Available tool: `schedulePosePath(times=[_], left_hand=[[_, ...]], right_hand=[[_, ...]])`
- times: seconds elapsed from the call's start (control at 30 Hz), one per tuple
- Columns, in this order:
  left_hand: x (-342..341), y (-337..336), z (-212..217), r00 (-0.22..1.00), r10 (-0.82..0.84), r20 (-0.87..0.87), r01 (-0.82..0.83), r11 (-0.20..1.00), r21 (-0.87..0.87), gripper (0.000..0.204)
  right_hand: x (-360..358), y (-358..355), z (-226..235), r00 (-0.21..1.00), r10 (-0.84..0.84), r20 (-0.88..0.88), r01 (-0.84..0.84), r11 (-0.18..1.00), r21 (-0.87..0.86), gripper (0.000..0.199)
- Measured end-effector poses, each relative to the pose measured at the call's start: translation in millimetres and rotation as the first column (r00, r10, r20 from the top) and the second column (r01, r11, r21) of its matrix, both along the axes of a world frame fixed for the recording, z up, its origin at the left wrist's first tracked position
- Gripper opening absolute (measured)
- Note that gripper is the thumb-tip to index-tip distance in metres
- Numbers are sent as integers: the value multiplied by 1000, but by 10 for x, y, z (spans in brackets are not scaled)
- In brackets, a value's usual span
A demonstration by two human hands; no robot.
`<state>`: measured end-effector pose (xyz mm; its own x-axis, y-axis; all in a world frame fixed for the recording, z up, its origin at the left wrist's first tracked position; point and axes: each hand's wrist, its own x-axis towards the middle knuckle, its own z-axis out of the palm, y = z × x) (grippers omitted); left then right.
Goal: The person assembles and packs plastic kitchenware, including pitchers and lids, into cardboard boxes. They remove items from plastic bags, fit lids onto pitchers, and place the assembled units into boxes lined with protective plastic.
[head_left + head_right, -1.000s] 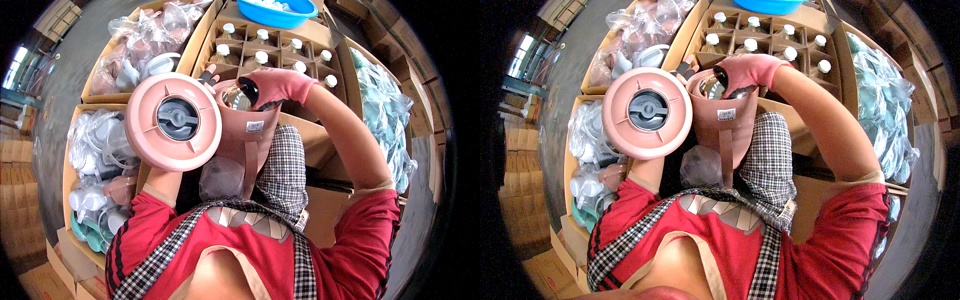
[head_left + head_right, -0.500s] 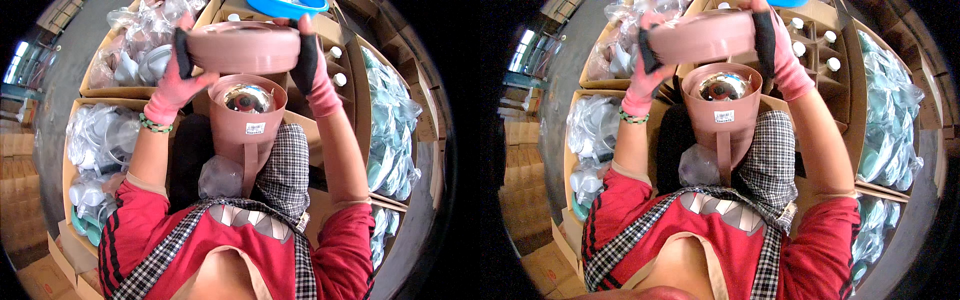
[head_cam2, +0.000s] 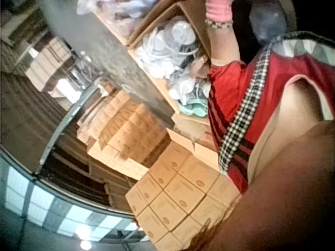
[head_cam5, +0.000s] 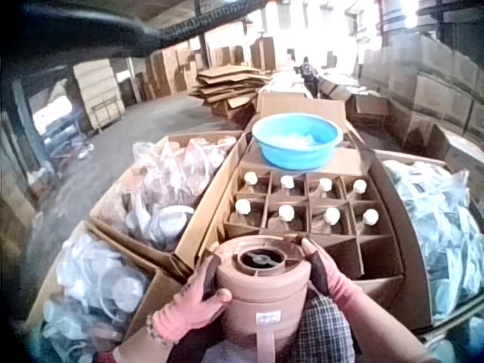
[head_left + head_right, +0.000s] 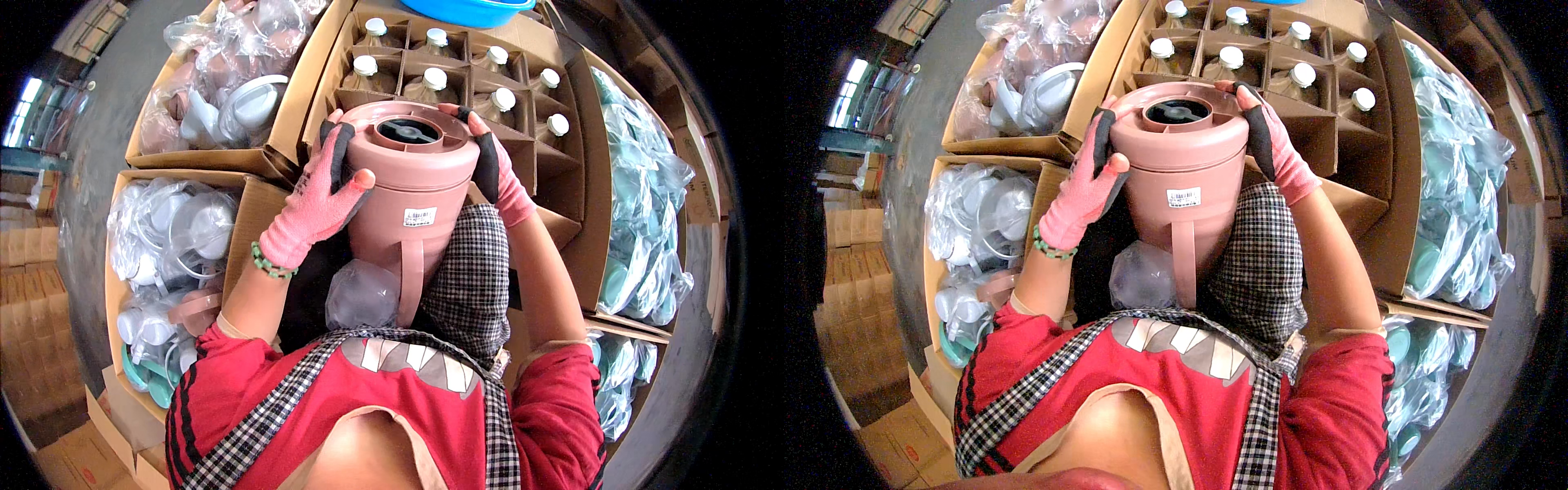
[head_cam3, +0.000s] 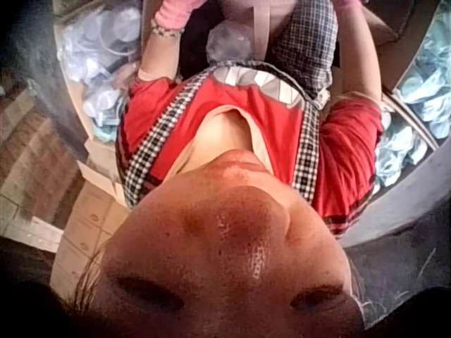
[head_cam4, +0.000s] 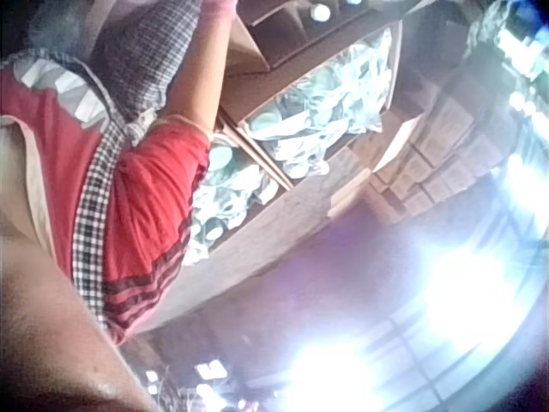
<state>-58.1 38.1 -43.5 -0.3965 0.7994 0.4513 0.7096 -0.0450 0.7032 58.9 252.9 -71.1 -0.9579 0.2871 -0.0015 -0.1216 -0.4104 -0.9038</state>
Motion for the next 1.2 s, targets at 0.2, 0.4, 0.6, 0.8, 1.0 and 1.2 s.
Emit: schedulePosePath(times=[0.2,0.4,0.6,0.8,1.0,1.2], left_hand=[[-516,111,-131,554,-263,790,265,955,132,51],[96,345,21,943,105,316,-152,980,127,36],[-631,257,-117,400,-231,887,250,958,137,40],[-312,399,199,599,-159,785,-4,979,202,39],[227,192,393,988,154,8,-152,981,-119,44],[564,-69,527,958,94,-272,-144,975,-171,66]], right_hand=[[352,-597,421,906,-378,-188,326,345,880,41],[-72,339,-250,890,-455,12,454,889,62,59],[165,-526,282,889,-436,-140,448,767,459,46],[93,-324,187,839,-540,71,524,836,164,52],[108,-149,137,994,-94,-54,93,995,-26,44],[-21,73,70,992,-80,95,84,996,-36,54]])
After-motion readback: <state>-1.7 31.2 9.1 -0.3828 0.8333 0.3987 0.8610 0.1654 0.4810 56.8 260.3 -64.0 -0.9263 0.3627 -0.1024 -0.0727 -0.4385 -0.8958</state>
